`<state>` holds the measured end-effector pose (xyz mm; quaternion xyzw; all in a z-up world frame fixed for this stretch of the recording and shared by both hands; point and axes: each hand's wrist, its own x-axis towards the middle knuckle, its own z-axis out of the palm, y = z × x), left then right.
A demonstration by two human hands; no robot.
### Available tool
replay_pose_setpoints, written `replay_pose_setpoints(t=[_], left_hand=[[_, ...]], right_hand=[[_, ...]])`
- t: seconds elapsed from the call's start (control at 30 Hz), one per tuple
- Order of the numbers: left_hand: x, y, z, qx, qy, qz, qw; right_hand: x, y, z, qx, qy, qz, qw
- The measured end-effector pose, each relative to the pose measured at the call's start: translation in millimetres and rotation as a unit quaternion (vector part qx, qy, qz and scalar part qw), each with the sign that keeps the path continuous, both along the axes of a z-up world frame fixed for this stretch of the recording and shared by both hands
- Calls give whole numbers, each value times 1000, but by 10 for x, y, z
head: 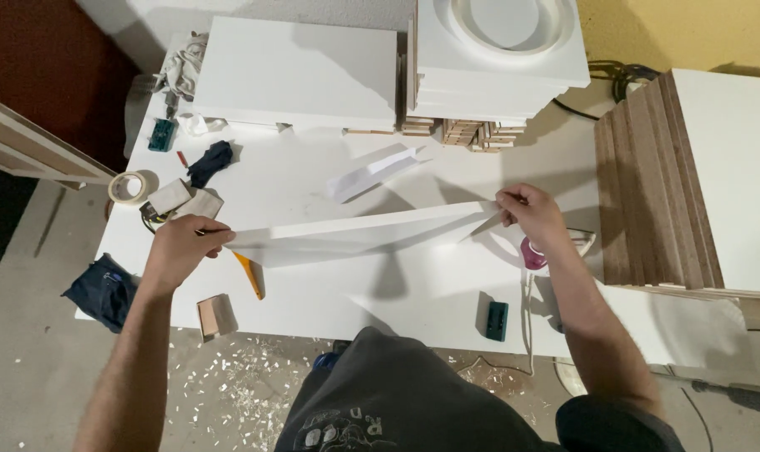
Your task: The person sands the edges of a white rectangular board using a sanding block and a utility knife. They then place the board on a stack of similar boards and use a clothes iron to press a strip of edge banding onto the board's edge.
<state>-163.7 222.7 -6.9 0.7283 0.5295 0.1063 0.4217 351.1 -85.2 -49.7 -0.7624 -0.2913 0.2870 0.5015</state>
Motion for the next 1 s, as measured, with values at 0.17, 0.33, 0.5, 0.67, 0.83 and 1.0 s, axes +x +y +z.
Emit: replay_pose_setpoints(t=[0.17,0.33,0.5,0.67,0.83,1.0], left_hand=[[7,-36,26,-7,-43,10,999],[60,-104,122,-8,-58,4,998],[64,-103,146,-7,-51,3,999],[2,-77,171,-45,-66,16,997],[-12,-72,169,-65,-83,22,994],[-41,7,119,-71,-88,16,993]], right_hand=[[23,-27,-126,57,51,3,997],[-6,-39,-15,59,67,3,996],[-70,-33,187,16,5,10,1000],[-136,-45,259,0,4,25,1000],[-109,-34,247,13,50,27,998],[294,-5,-312,42,100,41,993]])
